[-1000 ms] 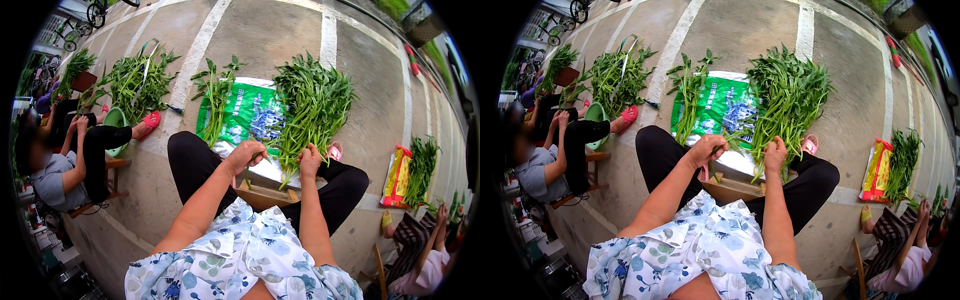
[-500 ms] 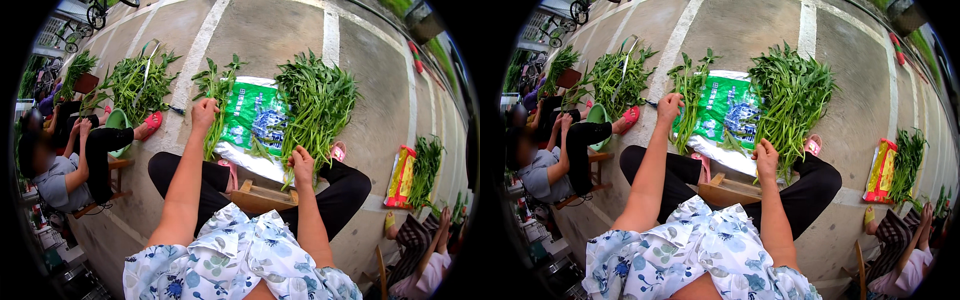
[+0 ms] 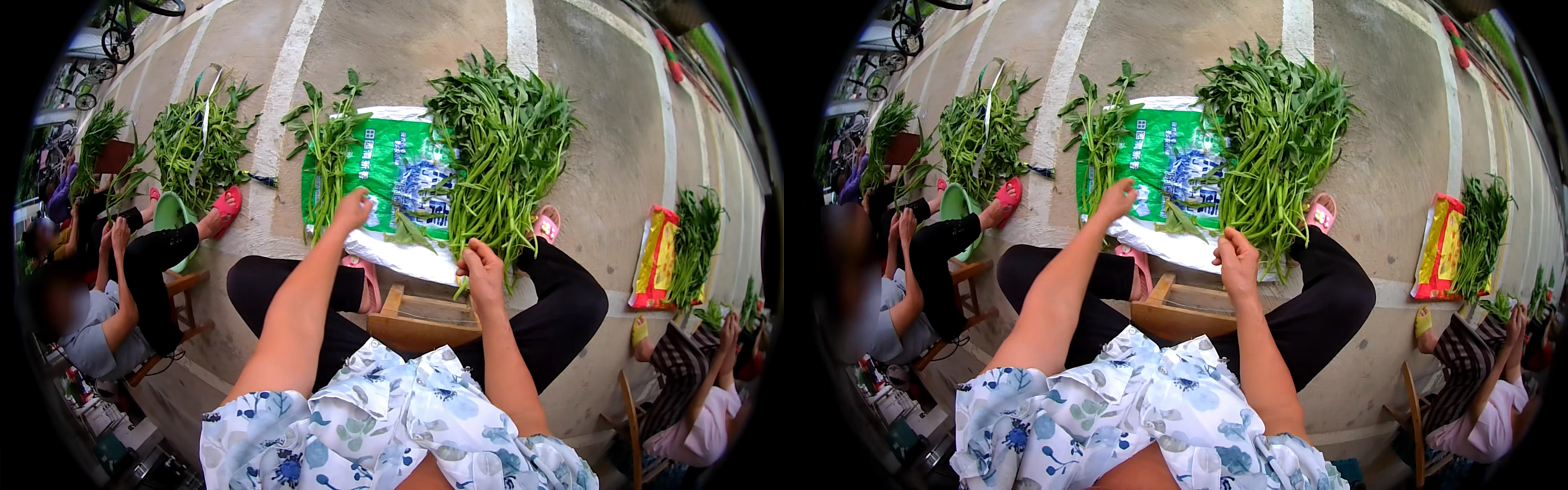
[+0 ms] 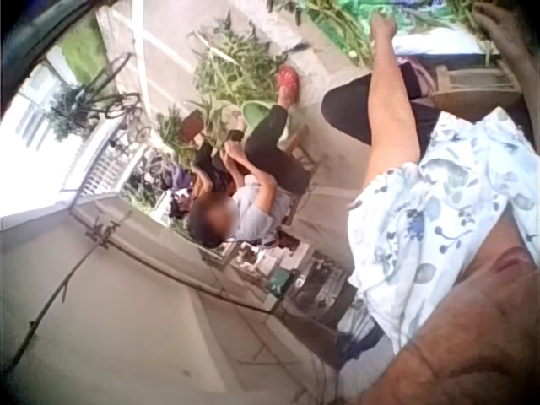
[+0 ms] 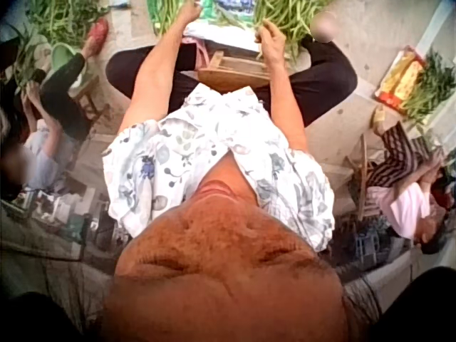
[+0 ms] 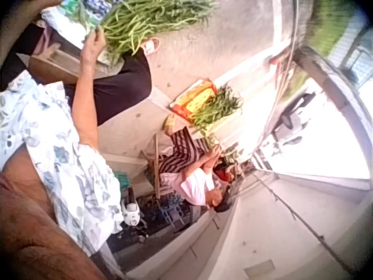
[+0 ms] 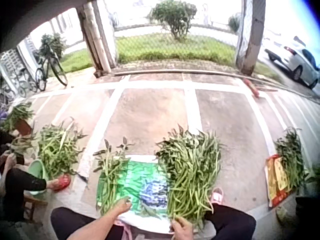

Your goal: The person trims stems and leaves from a pile of water spinach by hand while sitting on a stool. They break the stems and place the prepared portions onto a green and white sack on another stool.

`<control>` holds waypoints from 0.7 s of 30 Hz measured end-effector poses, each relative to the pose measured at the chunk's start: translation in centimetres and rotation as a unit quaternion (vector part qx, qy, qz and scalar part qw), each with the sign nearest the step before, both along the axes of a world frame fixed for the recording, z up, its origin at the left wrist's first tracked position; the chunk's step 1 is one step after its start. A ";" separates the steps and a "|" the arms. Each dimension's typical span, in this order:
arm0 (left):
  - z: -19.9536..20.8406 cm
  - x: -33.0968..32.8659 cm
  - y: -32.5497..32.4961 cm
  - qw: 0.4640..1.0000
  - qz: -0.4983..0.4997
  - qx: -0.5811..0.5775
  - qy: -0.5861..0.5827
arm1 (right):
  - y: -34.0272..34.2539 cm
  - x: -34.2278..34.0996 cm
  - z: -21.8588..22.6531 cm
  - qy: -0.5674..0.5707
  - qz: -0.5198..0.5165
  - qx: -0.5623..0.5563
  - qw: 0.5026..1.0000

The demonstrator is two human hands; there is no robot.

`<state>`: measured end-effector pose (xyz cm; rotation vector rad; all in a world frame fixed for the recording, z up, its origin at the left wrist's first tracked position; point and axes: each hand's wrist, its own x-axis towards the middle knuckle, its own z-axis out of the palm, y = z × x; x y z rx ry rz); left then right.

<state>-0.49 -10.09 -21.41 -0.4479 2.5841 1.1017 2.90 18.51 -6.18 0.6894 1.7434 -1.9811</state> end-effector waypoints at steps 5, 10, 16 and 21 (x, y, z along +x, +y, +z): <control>-4.2 3.7 6.9 0.987 -0.055 0.041 -0.143 | 0.4 0.0 0.8 -0.024 -0.015 -0.009 1.000; -7.3 3.8 9.7 0.966 -0.074 -0.038 -0.243 | 1.2 0.2 1.6 -0.050 -0.049 -0.013 0.997; -11.5 3.6 10.6 0.954 -0.131 -0.036 -0.268 | 1.9 0.5 1.9 -0.054 -0.066 -0.021 0.996; -9.0 1.4 11.3 0.993 -0.064 -0.022 -0.096 | 2.3 0.6 1.8 -0.054 -0.074 -0.032 0.995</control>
